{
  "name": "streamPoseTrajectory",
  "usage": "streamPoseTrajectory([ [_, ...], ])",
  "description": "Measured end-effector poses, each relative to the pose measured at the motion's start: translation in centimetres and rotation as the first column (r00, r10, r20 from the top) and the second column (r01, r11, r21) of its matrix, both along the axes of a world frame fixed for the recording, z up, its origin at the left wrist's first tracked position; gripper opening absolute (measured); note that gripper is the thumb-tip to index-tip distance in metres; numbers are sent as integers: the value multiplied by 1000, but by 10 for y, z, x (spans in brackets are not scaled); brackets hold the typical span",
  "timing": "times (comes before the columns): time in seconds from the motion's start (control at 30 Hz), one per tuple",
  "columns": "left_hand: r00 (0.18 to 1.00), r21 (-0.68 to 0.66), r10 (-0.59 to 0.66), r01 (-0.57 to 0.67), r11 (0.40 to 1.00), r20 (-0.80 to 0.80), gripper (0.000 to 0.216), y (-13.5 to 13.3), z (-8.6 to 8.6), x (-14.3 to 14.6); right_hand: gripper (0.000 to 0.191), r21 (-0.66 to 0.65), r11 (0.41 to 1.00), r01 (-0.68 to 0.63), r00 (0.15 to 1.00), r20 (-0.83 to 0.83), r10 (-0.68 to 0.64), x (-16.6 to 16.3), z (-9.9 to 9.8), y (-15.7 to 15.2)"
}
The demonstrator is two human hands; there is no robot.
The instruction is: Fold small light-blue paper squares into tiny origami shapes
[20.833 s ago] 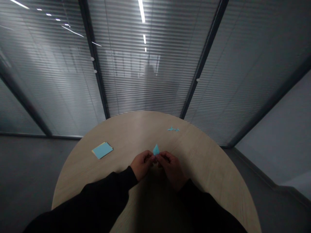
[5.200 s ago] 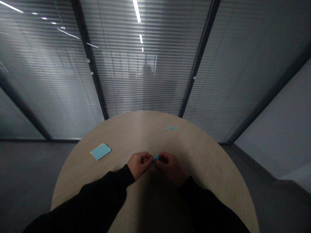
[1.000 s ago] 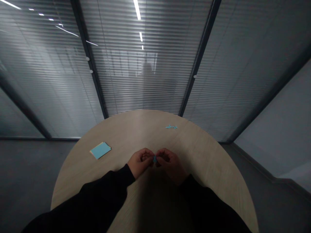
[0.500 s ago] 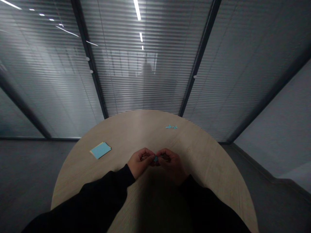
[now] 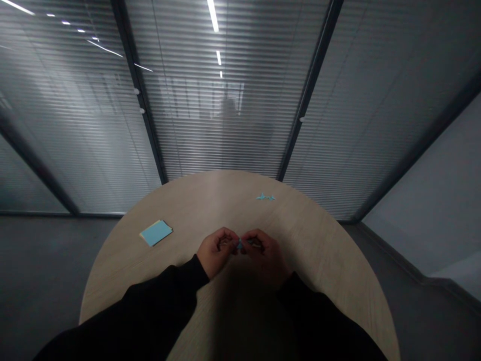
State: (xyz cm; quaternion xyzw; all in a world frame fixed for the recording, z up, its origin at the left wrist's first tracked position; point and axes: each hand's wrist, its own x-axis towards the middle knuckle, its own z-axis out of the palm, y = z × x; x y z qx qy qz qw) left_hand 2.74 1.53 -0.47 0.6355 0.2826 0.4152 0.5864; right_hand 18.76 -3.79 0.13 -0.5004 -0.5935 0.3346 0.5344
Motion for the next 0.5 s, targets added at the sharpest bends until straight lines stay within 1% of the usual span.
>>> streamPoseTrajectory([
  [0.07, 999, -42, -3, 5, 999, 44, 34, 0, -1, 1, 19, 13, 1000, 5, 1000, 4, -5, -1, 0, 0],
  [0.17, 994, -131, -17, 31, 991, 107, 45, 3, -4, 2, 18, 31, 1000, 3, 1000, 26, -4, -1, 2, -1],
  [0.27, 994, -190, -68, 83, 978, 80, 46, 5, -8, 2, 17, 28, 999, 15, 999, 47, -17, -1, 4, -3],
  [0.4, 997, -198, -71, 76, 977, 34, 43, 6, -9, 0, 18, 6, 1000, 9, 997, 81, -10, -1, 3, -3],
  [0.5, 998, -200, -62, 67, 977, 32, 42, 5, -6, -1, 21, -13, 1000, 13, 999, 39, -13, 0, 1, -2],
])
